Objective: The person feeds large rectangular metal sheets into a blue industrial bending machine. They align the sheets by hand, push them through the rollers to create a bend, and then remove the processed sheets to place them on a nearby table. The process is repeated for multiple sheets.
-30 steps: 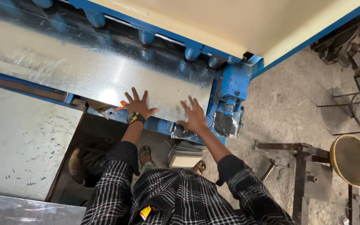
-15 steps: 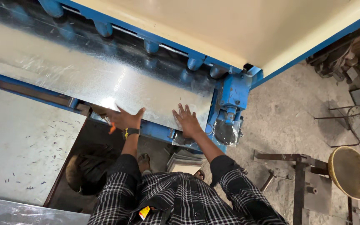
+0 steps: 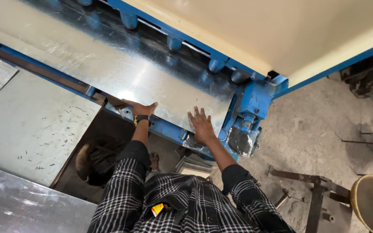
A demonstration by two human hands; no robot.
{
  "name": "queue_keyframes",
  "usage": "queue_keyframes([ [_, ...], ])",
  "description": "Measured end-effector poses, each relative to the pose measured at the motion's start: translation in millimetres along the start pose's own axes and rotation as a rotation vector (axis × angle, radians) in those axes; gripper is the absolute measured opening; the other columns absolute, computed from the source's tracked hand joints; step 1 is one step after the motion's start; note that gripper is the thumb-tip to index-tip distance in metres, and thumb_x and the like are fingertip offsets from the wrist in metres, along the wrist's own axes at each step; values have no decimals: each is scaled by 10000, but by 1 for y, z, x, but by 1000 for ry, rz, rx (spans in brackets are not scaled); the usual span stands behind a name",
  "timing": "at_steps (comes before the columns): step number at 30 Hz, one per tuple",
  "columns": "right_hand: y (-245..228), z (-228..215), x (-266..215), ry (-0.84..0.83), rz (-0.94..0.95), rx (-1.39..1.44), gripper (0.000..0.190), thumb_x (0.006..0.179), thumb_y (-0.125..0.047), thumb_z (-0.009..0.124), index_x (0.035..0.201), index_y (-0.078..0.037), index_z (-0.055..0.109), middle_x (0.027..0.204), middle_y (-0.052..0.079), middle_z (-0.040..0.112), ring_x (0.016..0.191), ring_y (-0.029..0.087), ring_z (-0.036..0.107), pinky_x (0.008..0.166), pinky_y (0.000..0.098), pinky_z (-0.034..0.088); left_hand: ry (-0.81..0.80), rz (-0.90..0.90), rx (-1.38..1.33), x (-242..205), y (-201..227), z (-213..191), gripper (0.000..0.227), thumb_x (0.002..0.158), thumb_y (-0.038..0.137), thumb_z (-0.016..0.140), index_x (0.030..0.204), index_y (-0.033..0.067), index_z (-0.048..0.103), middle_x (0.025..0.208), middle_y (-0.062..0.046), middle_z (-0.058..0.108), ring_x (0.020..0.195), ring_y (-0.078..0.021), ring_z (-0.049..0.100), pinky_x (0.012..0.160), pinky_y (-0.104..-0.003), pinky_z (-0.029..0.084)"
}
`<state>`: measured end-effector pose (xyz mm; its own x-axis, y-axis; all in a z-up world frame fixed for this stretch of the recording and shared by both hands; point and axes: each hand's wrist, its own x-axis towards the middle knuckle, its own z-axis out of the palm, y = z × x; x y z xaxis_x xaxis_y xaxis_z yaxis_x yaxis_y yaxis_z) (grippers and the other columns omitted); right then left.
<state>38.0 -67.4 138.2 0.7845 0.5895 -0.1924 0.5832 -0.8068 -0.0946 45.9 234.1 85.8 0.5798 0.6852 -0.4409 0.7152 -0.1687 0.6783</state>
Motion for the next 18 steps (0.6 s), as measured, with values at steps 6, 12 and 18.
queue_keyframes([
  [6,-2,0,-4,5,19,-20,1101,645,-77,811,1603,-188,279,1687,182,147,1552,432,141,1175,686,253,-45,-69,-53,-7,3,0,1635,669,484,933,1530,-17,-364,1058,-254,778,823,-374,760,749,-421,619],
  [12,0,19,-3,121,19,18,1028,670,-44,777,1591,-178,339,1684,181,198,1559,419,159,1184,699,210,-18,-30,-43,-9,-2,-1,1650,659,512,958,1517,4,-357,1112,-280,743,844,-375,748,739,-427,619],
  [18,-1,14,-2,116,30,75,1016,641,-29,779,1562,-168,373,1673,188,214,1551,424,157,1183,707,191,59,64,-86,-6,-11,7,1652,632,514,990,1521,31,-316,1220,-350,652,1077,-460,689,849,-470,596],
])
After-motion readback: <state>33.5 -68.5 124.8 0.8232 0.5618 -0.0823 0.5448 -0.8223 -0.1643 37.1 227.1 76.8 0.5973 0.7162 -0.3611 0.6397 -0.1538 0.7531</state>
